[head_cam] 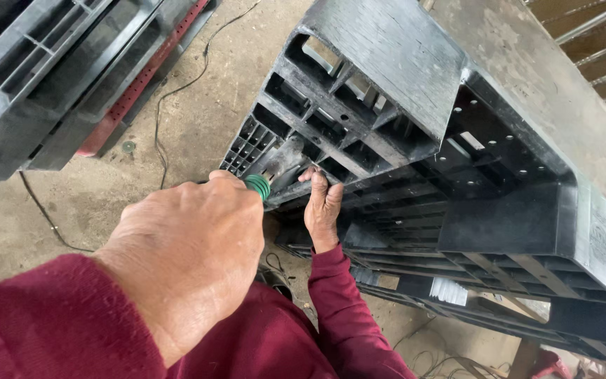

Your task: The person uses a heated cutting tool to slice through the side of a black plastic crate. They hold the crate steady with one hand while guiding the tool along the plastic structure to separate a section.

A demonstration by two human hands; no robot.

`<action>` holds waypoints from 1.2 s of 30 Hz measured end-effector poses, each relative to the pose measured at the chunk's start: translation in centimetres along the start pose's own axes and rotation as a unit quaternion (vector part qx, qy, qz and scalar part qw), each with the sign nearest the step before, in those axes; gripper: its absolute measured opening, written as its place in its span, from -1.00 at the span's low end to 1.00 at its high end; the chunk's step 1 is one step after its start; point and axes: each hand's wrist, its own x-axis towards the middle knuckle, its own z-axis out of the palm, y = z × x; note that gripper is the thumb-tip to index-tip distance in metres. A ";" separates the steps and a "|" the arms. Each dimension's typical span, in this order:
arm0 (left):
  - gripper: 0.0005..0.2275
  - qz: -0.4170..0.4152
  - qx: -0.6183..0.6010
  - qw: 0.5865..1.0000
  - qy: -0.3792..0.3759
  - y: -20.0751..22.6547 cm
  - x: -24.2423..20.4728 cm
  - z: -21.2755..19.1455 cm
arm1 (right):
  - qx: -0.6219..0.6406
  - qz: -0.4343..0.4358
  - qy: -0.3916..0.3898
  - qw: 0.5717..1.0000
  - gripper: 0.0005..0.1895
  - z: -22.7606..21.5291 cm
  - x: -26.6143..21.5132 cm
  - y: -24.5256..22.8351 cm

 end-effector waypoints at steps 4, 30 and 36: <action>-0.79 -0.042 -0.018 0.998 -0.031 1.5 0.1 -0.7 | 0.019 0.007 0.003 1.000 -0.84 -0.1 0.1 0.1; -0.81 -0.076 -0.086 0.993 -0.038 3.9 2.0 -0.9 | -0.114 -0.002 -0.063 0.991 -0.76 -1.1 0.5 -1.5; -0.59 -0.071 -0.074 0.992 -0.067 4.1 1.9 -0.9 | -0.125 -0.015 -0.063 0.990 -0.79 -1.5 0.3 -1.0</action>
